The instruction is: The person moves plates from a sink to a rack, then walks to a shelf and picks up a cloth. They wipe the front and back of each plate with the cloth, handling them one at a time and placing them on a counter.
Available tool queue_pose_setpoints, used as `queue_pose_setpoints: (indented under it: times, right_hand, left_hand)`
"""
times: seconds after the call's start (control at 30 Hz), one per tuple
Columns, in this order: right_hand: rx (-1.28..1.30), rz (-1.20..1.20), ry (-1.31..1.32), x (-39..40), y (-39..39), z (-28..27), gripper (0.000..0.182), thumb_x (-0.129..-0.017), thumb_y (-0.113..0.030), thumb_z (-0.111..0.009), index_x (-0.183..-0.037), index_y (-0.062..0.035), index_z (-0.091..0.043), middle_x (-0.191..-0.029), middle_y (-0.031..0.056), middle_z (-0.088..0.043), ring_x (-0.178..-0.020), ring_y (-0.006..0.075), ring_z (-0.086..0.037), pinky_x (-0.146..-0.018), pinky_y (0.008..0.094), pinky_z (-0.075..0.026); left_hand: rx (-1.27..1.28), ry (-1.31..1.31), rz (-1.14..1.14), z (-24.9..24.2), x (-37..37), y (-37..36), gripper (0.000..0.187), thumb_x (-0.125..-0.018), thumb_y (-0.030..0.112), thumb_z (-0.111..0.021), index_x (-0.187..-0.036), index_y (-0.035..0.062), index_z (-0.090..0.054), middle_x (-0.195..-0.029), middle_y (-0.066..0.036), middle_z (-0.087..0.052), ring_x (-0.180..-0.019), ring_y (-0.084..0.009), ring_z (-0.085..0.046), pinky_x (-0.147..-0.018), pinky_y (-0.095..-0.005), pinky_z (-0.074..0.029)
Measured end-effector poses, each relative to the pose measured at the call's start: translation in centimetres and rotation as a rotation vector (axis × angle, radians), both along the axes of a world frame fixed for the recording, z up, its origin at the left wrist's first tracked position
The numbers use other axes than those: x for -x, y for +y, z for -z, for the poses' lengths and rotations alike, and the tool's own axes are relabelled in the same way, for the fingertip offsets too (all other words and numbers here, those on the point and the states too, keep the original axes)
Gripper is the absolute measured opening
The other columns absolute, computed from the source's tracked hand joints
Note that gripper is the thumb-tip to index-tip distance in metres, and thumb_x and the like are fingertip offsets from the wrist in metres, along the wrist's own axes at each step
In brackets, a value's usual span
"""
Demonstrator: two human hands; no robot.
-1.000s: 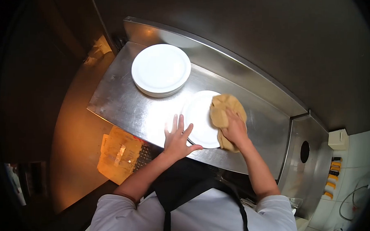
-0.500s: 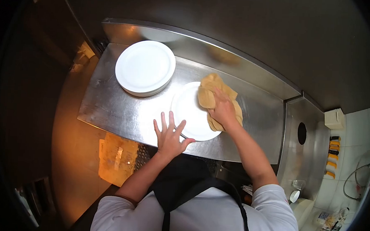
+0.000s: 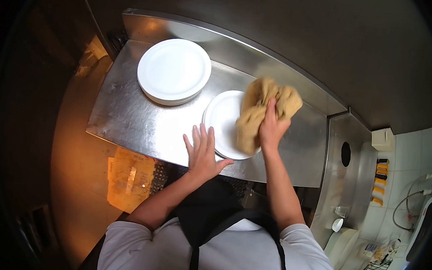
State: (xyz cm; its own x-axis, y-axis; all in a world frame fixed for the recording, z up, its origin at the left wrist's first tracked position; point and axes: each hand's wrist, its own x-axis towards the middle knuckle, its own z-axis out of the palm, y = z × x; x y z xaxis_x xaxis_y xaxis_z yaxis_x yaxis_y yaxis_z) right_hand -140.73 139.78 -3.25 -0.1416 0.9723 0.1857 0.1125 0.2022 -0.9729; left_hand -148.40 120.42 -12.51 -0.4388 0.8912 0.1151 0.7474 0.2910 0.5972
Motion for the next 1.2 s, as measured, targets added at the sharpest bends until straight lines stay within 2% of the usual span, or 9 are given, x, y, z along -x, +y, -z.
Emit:
queue_pose_setpoints:
  times: [0.1,0.13,0.23,0.6,0.73,0.87,1.03,1.17,1.2]
  right_hand:
    - [-0.256,-0.227,-0.614,0.4,3.8,3.1,0.057,-0.084,-0.039,-0.081,-0.119,0.0030,-0.063,-0.110,0.0199,-0.070,-0.100,0.0302,-0.070,-0.087,0.0437,-0.054]
    - [-0.281,-0.356,-0.862,0.6,3.3,4.0,0.097,-0.070,-0.050,-0.086,-0.140,0.0070,-0.050,-0.142,0.0346,-0.051,-0.135,0.0459,-0.048,-0.115,0.0498,-0.035]
    - [-0.422,-0.438,-1.041,-0.3,2.3,5.1,0.111,-0.070,-0.050,-0.086,-0.150,0.0085,-0.036,-0.152,0.0352,-0.039,-0.144,0.0453,-0.036,-0.123,0.0457,-0.022]
    - [-0.337,-1.018,-0.723,-6.5,-4.3,2.0,0.053,-0.072,-0.022,-0.078,-0.121,-0.0056,-0.064,-0.110,0.0209,-0.067,-0.106,0.0423,-0.062,-0.093,0.0495,-0.049]
    - [-0.254,-0.940,-0.965,-9.2,2.9,2.1,0.046,-0.074,-0.021,-0.078,-0.115,-0.0059,-0.068,-0.113,0.0193,-0.067,-0.111,0.0419,-0.060,-0.096,0.0498,-0.047]
    - [-0.589,-0.548,-0.932,-2.4,5.2,5.2,0.066,-0.079,-0.021,-0.077,-0.139,-0.0026,-0.056,-0.145,0.0263,-0.052,-0.139,0.0441,-0.042,-0.119,0.0498,-0.031]
    - [-0.469,-0.765,-0.638,3.0,-2.3,6.3,0.068,-0.085,-0.027,-0.074,-0.141,0.0041,-0.051,-0.146,0.0297,-0.050,-0.139,0.0437,-0.045,-0.119,0.0459,-0.034]
    - [-0.203,-1.059,-0.665,-3.8,-4.7,3.1,0.062,-0.081,-0.027,-0.076,-0.135,-0.0023,-0.058,-0.133,0.0231,-0.061,-0.126,0.0409,-0.056,-0.108,0.0465,-0.044]
    - [-0.240,-1.034,-0.648,-6.3,-4.4,3.5,0.060,-0.080,-0.026,-0.077,-0.133,-0.0032,-0.060,-0.131,0.0216,-0.062,-0.124,0.0406,-0.057,-0.107,0.0469,-0.045]
  left_hand:
    - [0.029,-0.029,0.015,-0.1,0.3,0.2,0.132,-0.072,0.068,-0.078,-0.156,-0.0125,-0.016,-0.161,-0.040,-0.014,-0.152,-0.0548,-0.001,-0.112,-0.0757,0.007]
    - [0.017,0.000,0.001,0.2,0.4,0.2,0.135,-0.071,0.068,-0.079,-0.156,-0.0134,-0.014,-0.161,-0.039,-0.015,-0.153,-0.0544,-0.003,-0.112,-0.0755,0.008]
    - [-0.014,0.024,-0.017,0.8,0.4,0.3,0.137,-0.070,0.067,-0.080,-0.156,-0.0137,-0.010,-0.161,-0.037,-0.018,-0.153,-0.0531,-0.006,-0.113,-0.0748,0.008]
    - [0.100,-0.049,-0.139,-0.1,0.5,0.9,0.138,-0.067,0.075,-0.077,-0.154,-0.0115,-0.012,-0.157,-0.030,-0.032,-0.150,-0.0527,-0.016,-0.112,-0.0769,0.003]
    - [0.063,-0.075,-0.110,-0.7,0.7,0.4,0.138,-0.067,0.074,-0.076,-0.155,-0.0114,-0.012,-0.158,-0.031,-0.030,-0.151,-0.0522,-0.015,-0.113,-0.0771,0.003]
    - [0.057,-0.055,-0.129,0.1,0.5,0.9,0.144,-0.064,0.071,-0.082,-0.156,-0.0118,-0.007,-0.157,-0.032,-0.033,-0.152,-0.0518,-0.013,-0.113,-0.0754,0.008]
    - [0.009,-0.008,-0.166,0.5,0.3,1.0,0.138,-0.065,0.074,-0.077,-0.154,-0.0117,-0.015,-0.156,-0.029,-0.037,-0.150,-0.0505,-0.022,-0.112,-0.0774,0.003]
    - [0.107,0.101,-0.147,0.5,0.4,1.1,0.118,-0.078,0.045,-0.082,-0.157,-0.0075,-0.012,-0.158,-0.029,-0.035,-0.153,-0.0490,-0.015,-0.113,-0.0758,0.005]
    - [0.071,-0.121,-0.122,-1.1,0.8,0.8,0.109,-0.081,0.029,-0.079,-0.158,-0.0062,-0.011,-0.162,-0.029,-0.026,-0.153,-0.0482,-0.013,-0.117,-0.0718,0.001]
